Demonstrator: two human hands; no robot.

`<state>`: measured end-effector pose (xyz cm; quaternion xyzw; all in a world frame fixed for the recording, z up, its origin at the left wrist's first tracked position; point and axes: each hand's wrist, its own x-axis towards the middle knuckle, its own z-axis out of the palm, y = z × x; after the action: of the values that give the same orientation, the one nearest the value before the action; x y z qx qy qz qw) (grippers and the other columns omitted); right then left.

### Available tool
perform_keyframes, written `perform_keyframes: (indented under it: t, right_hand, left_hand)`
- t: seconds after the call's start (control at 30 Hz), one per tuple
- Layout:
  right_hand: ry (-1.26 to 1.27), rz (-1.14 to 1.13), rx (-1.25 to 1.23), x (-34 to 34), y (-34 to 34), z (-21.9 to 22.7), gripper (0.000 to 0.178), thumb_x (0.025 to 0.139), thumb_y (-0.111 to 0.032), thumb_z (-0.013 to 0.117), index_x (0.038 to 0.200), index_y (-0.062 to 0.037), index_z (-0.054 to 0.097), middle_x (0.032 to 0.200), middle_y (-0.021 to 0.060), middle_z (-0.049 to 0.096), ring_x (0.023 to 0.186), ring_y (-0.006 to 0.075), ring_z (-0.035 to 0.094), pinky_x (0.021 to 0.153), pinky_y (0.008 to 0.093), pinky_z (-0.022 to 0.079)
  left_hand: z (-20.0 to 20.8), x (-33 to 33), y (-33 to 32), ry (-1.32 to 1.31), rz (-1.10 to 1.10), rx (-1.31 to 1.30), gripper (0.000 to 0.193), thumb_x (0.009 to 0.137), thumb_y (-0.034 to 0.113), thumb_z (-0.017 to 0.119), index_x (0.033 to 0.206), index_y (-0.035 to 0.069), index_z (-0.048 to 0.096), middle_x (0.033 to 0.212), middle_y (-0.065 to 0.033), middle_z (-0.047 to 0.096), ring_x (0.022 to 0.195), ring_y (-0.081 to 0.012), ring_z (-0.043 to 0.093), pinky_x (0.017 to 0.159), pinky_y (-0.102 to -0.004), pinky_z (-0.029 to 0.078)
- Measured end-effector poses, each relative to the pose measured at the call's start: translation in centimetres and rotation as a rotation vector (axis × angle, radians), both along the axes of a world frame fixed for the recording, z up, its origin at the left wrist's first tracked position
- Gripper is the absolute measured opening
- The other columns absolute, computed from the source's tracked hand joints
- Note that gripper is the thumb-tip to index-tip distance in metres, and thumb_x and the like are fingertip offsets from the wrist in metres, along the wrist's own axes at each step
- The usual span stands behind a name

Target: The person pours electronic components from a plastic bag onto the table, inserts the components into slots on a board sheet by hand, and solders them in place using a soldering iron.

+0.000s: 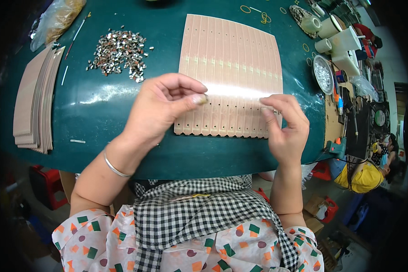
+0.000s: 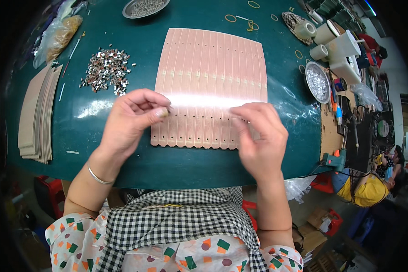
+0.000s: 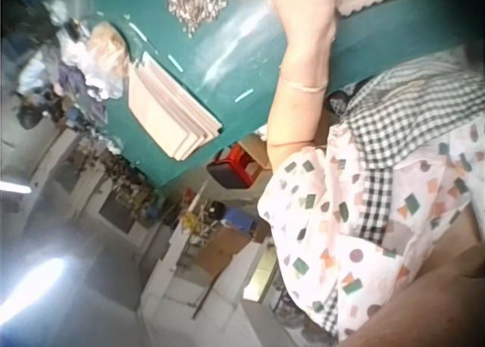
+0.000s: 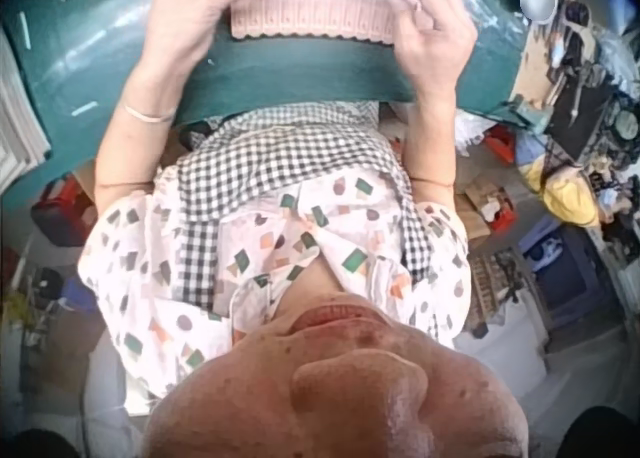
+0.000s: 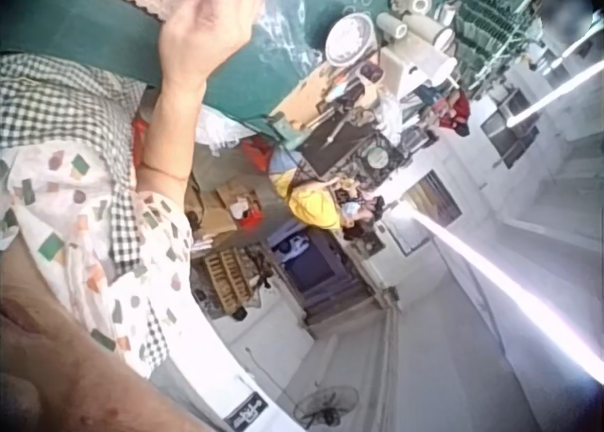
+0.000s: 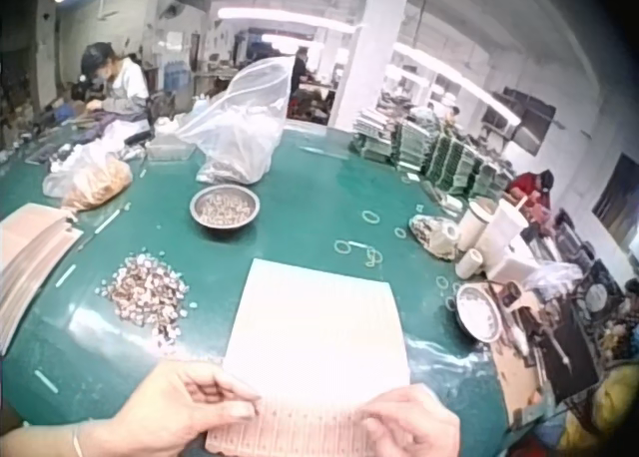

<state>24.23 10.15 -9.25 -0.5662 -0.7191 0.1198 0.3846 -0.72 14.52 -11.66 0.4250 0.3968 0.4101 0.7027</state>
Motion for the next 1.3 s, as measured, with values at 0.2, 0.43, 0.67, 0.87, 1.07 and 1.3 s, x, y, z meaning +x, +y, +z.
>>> perform_keyframes:
  t: [0.2, 0.43, 0.67, 0.87, 1.07, 1.3]
  right_hand:
    - [0.276, 0.193, 0.012, -4.1, -0.2, 0.4, 0.02, 0.068, 0.005, 0.076, 0.086, -0.0023, 0.071, 0.085, 0.0086, 0.066, 0.075, 0.0199, 0.063, 0.068, 0.0302, 0.051]
    - [0.308, 0.194, -0.058, -3.2, -0.5, -0.4, 0.01, 0.078, 0.005, 0.066, 0.084, 0.0005, 0.06, 0.088, 0.011, 0.061, 0.081, 0.0234, 0.06, 0.074, 0.0306, 0.049]
    - [-0.002, -0.022, -0.097, 1.4, 0.2, -1.4, 0.011, 0.075, 0.005, 0.065, 0.083, 0.0006, 0.059, 0.089, 0.0102, 0.06, 0.086, 0.0267, 0.055, 0.075, 0.0343, 0.047]
    - [-0.136, -0.038, -0.082, 1.6, 0.1, -2.7, 0.011, 0.074, 0.004, 0.067, 0.082, -0.0001, 0.06, 0.088, 0.01, 0.06, 0.088, 0.0284, 0.055, 0.075, 0.0356, 0.046]
    - [-0.148, -0.052, -0.086, 1.1, 0.2, -3.2, 0.012, 0.073, 0.004, 0.067, 0.082, 0.0, 0.061, 0.087, 0.0104, 0.06, 0.088, 0.0292, 0.055, 0.077, 0.0375, 0.046]
    - [-0.17, -0.046, -0.098, 1.0, 0.4, -3.3, 0.012, 0.072, 0.004, 0.068, 0.08, -0.0003, 0.06, 0.086, 0.0107, 0.06, 0.087, 0.0299, 0.055, 0.076, 0.0377, 0.046]
  left_hand:
    - [0.5, 2.1, -2.0, -0.225, -0.071, -0.175, 0.022, 0.082, 0.001, 0.073, 0.102, -0.001, 0.064, 0.09, -0.0073, 0.069, 0.08, -0.0116, 0.067, 0.074, -0.023, 0.055]
    - [0.7, 1.5, -1.5, -0.152, -0.177, -0.165, 0.019, 0.082, 0.003, 0.072, 0.1, -0.002, 0.067, 0.085, -0.0089, 0.071, 0.08, -0.0139, 0.067, 0.074, -0.0271, 0.053]
    - [-1.6, -6.5, 5.0, 1.508, 0.279, 0.927, 0.013, 0.074, 0.017, 0.077, 0.085, 0.012, 0.073, 0.088, -0.001, 0.065, 0.089, -0.0223, 0.059, 0.082, -0.0407, 0.04]
    - [-2.9, -6.7, 5.4, 1.478, 0.214, 0.808, 0.013, 0.075, 0.016, 0.075, 0.081, 0.009, 0.066, 0.085, -0.0004, 0.062, 0.086, -0.0209, 0.057, 0.08, -0.0399, 0.036]
    - [-3.1, -6.5, 5.2, 1.447, 0.224, 0.914, 0.013, 0.077, 0.015, 0.073, 0.084, 0.008, 0.065, 0.085, -0.0024, 0.061, 0.087, -0.0236, 0.056, 0.079, -0.0384, 0.037]
    - [-3.2, -6.8, 5.5, 1.122, 0.309, 0.668, 0.008, 0.084, 0.008, 0.069, 0.088, 0.004, 0.063, 0.082, -0.0011, 0.063, 0.074, -0.0111, 0.057, 0.067, -0.029, 0.046]
